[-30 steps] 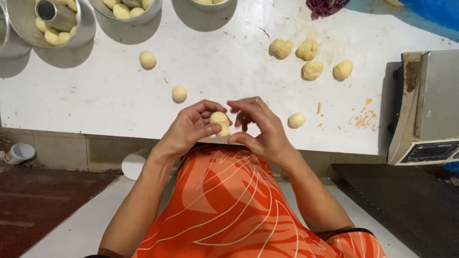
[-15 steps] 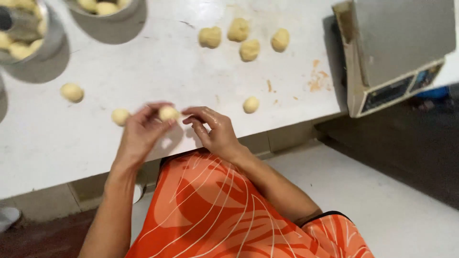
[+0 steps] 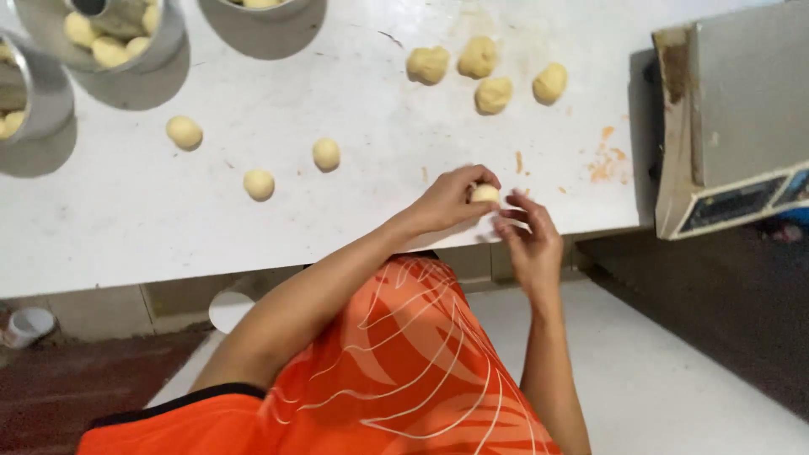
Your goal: Shaping small pieces of dough into balls and placing them into baking tins to prepare for baking.
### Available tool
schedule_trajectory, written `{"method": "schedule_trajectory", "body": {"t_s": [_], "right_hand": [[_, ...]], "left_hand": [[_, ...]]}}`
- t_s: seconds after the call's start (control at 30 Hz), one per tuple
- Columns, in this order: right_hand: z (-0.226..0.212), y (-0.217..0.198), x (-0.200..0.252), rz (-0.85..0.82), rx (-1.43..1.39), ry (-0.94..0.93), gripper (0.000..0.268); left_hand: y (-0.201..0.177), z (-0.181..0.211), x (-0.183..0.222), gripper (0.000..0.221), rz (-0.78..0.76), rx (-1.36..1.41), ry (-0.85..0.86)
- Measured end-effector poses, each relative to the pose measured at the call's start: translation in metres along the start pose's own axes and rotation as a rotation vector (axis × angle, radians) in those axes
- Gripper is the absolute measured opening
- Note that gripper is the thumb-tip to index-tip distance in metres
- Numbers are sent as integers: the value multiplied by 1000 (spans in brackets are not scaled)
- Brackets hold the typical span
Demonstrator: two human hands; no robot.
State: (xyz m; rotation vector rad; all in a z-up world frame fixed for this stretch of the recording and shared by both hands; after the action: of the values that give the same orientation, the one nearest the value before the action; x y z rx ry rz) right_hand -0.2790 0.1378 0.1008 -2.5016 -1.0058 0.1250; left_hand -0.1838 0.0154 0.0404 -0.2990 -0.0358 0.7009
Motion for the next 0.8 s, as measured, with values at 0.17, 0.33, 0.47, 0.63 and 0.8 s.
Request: {"method": "schedule_trajectory", "body": {"t_s": [0.17, 0.33, 0.47, 0.63, 0.8], "right_hand": [[-57, 45, 4, -36, -211, -222, 9], [-113, 101, 11, -379, -200, -438, 33], [-138, 143, 27, -523, -226, -583, 10], [-183, 187, 63, -577, -220, -709, 18], [-204, 253, 91, -561, -364, -379, 9]], "left_hand": [[-67, 44, 43, 40, 105, 757, -494], [-116, 28, 95, 37, 436, 863, -476], [-159, 38, 138, 36, 605, 896, -457], [-206, 33, 176, 40, 719, 856, -448], [-287, 59, 208, 49, 632, 793, -378]]}}
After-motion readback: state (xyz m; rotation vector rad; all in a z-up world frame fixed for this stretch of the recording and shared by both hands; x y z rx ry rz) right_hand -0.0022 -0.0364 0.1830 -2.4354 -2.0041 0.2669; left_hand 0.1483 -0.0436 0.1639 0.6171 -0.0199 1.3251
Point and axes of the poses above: each hand's wrist, its own x-axis away from the middle knuckle, its own y-axis out of the palm, z = x × y, the point moved 4 cm from there along -x, towards the middle knuckle, and after that the axes turned 14 degrees about z, right-handed, at the moved point
